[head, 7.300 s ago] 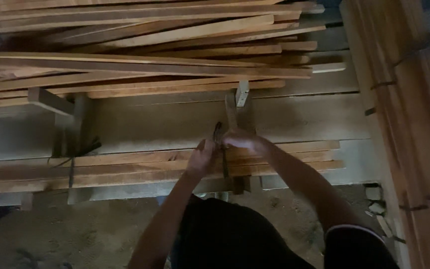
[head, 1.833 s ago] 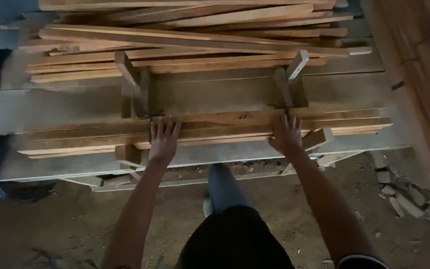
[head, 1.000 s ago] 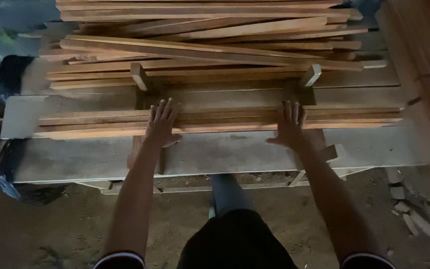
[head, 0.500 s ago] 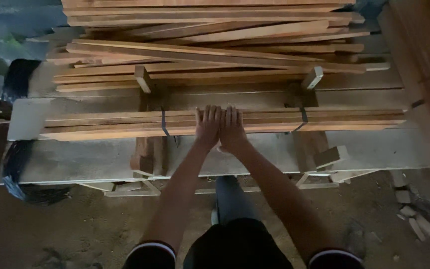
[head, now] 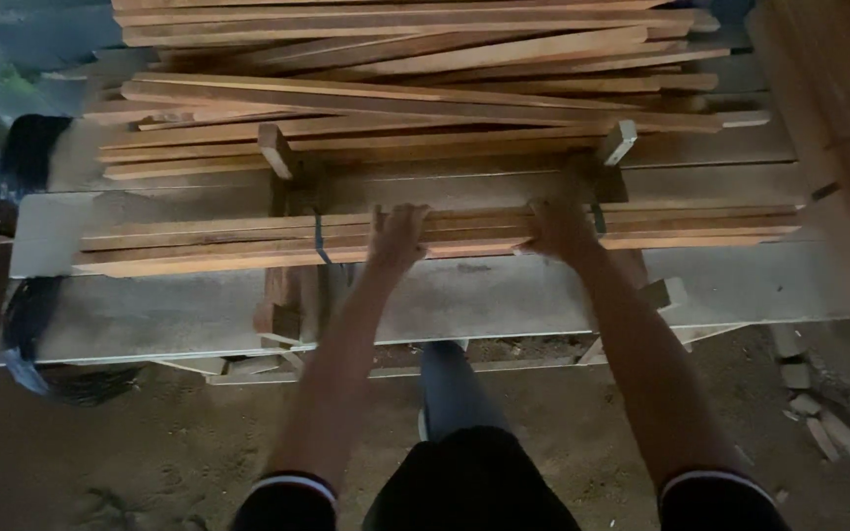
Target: Bundling and organizing long wood strips in a woodworking shop using ties.
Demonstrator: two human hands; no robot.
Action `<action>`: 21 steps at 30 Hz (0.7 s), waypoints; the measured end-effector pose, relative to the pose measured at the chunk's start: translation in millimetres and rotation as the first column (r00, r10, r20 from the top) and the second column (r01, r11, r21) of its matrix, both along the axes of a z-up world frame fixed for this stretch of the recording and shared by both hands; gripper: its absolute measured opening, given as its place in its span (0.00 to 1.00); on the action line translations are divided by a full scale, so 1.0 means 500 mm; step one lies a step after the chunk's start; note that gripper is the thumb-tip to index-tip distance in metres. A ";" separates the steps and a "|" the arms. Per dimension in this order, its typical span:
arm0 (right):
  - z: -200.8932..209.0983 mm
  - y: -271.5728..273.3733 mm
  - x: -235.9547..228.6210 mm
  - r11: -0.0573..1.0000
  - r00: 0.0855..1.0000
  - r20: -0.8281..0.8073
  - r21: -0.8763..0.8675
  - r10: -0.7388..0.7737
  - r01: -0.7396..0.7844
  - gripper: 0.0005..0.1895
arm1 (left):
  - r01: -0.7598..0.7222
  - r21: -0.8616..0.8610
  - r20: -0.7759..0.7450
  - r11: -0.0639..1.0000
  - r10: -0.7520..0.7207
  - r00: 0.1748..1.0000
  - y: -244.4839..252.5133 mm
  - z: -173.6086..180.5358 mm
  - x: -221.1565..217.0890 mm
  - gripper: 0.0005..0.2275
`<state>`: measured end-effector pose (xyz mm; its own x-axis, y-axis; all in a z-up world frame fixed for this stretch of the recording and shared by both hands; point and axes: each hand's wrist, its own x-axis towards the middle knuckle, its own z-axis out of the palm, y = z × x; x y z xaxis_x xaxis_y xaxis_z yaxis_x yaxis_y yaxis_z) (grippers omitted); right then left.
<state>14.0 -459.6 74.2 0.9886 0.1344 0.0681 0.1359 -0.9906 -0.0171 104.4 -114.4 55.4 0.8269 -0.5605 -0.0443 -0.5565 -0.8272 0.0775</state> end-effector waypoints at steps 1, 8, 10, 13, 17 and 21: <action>0.008 0.000 -0.003 1.000 1.000 -0.003 -0.003 0.004 -0.004 0.44 | 0.037 -0.057 0.003 0.998 -0.037 0.999 0.014 0.026 0.001 0.33; 0.202 0.054 -0.011 0.992 0.924 -0.379 0.084 -0.057 0.096 0.44 | 0.115 -0.054 0.151 0.992 -0.105 0.983 0.172 0.003 0.074 0.41; 0.177 0.046 -0.003 0.996 0.930 -0.364 0.049 -0.046 0.069 0.43 | 0.120 -0.041 0.206 0.992 -0.109 0.973 0.177 0.023 0.065 0.40; 0.193 0.053 0.004 1.000 0.937 -0.347 -0.012 -0.031 0.029 0.40 | 0.088 -0.073 0.326 0.993 -0.059 0.944 0.152 0.076 0.032 0.36; 0.204 0.049 0.019 0.992 0.936 -0.353 -0.123 -0.009 -0.036 0.32 | 0.154 0.002 0.363 0.988 -0.144 0.921 0.161 -0.023 0.091 0.45; 0.219 0.062 0.008 0.998 0.905 -0.422 -0.052 -0.043 0.023 0.38 | 0.099 0.064 0.264 0.993 -0.112 0.958 0.163 0.003 0.083 0.46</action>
